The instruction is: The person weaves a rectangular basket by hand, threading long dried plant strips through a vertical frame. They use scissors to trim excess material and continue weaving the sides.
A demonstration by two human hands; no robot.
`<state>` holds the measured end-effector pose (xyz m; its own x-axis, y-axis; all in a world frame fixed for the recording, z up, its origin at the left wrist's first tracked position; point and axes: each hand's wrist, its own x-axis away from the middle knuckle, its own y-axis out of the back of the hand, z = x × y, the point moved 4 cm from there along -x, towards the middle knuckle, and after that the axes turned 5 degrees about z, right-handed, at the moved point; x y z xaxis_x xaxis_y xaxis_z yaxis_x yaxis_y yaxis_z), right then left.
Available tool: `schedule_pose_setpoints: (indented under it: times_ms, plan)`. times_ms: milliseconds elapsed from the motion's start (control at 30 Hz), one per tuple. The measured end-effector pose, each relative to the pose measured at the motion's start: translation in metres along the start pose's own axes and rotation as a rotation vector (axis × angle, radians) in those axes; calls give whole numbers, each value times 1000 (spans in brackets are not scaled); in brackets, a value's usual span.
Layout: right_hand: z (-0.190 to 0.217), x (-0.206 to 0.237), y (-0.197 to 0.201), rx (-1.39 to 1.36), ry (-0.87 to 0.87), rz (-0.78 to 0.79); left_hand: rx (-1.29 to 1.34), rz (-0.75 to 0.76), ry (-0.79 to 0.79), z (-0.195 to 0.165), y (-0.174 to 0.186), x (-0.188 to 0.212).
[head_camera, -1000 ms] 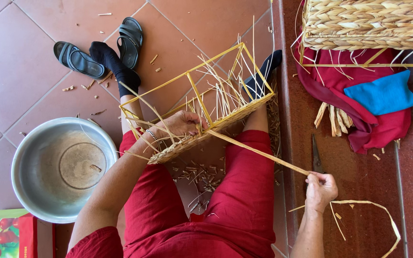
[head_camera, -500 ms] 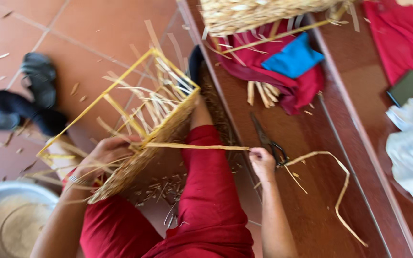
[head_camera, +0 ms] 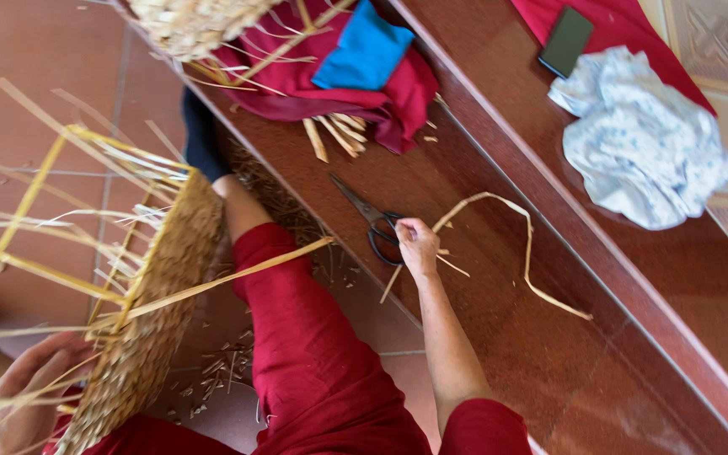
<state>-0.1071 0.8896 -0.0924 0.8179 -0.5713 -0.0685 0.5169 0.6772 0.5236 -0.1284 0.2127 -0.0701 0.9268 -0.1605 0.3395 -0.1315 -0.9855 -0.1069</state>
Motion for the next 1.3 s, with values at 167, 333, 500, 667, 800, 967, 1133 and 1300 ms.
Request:
schedule_pose_setpoints:
  times_ms: [167,333,500,667,800,967,1133,1300]
  plan:
    - [-27,-25,22,58,35,-139,45,-54,65,36,-7,-29]
    - [-11,-31,32,89,233,-235,41,-66,183,41,-38,-41]
    - [28,6,2,20,382,61,45,-74,222,40,-67,-40]
    - [9,15,39,72,399,-103,47,-78,221,34,-78,-34]
    - [-52,20,109,737,251,-248,84,-58,188,32,-76,-24]
    - [-122,31,146,897,-77,37,255,48,146,26,-70,-22]
    - [-108,49,143,694,14,-35,257,-44,86,23,-68,-4]
    - [-85,58,124,724,127,-168,319,-107,-34,29,-61,20]
